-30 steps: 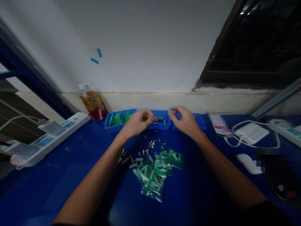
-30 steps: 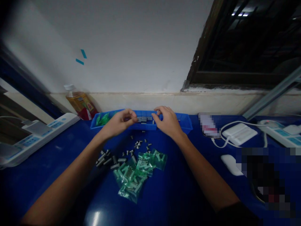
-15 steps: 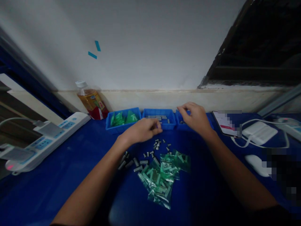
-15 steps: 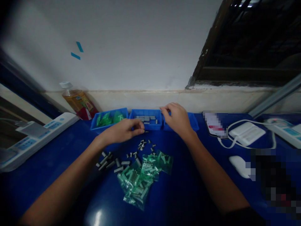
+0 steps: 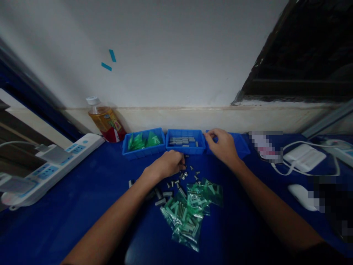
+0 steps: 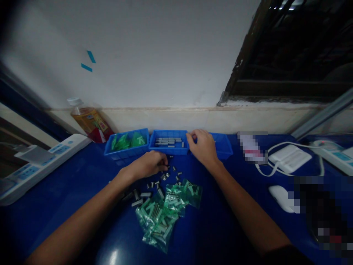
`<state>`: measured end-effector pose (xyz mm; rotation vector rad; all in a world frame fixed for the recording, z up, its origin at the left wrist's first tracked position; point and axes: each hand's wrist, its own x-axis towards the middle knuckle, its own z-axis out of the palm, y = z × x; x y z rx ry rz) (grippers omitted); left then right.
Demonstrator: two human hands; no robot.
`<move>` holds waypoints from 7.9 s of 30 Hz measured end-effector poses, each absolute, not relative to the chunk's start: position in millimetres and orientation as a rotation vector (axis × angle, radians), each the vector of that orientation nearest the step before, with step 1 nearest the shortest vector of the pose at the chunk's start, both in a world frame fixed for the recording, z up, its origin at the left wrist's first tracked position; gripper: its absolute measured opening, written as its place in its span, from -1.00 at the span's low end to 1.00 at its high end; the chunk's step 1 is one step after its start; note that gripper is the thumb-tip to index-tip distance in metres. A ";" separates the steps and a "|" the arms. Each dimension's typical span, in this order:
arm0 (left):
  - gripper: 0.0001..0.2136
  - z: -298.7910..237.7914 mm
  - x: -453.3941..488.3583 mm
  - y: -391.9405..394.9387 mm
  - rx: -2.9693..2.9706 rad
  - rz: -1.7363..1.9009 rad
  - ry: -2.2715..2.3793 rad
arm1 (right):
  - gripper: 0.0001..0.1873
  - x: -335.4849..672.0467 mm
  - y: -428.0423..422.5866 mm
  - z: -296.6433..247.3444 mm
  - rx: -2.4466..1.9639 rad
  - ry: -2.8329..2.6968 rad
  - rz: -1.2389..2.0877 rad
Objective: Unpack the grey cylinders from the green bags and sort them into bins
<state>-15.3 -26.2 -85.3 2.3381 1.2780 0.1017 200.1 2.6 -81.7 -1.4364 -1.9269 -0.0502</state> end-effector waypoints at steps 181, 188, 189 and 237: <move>-0.76 -55.8 1.8 -39.9 1.695 1.055 0.992 | -0.87 174.2 -41.6 -65.8 -0.863 -2.084 0.089; -0.65 -59.3 -6.2 -41.0 2.109 0.509 1.236 | -0.83 192.2 -20.3 -67.3 -1.147 -2.176 -0.029; -0.68 -60.6 -6.1 -43.8 2.212 0.392 1.288 | -0.81 199.0 -13.5 -69.6 -1.265 -2.164 -0.048; -0.84 -61.4 4.6 -43.5 1.983 1.124 1.053 | -0.86 175.5 -39.7 -67.6 -0.872 -2.000 0.228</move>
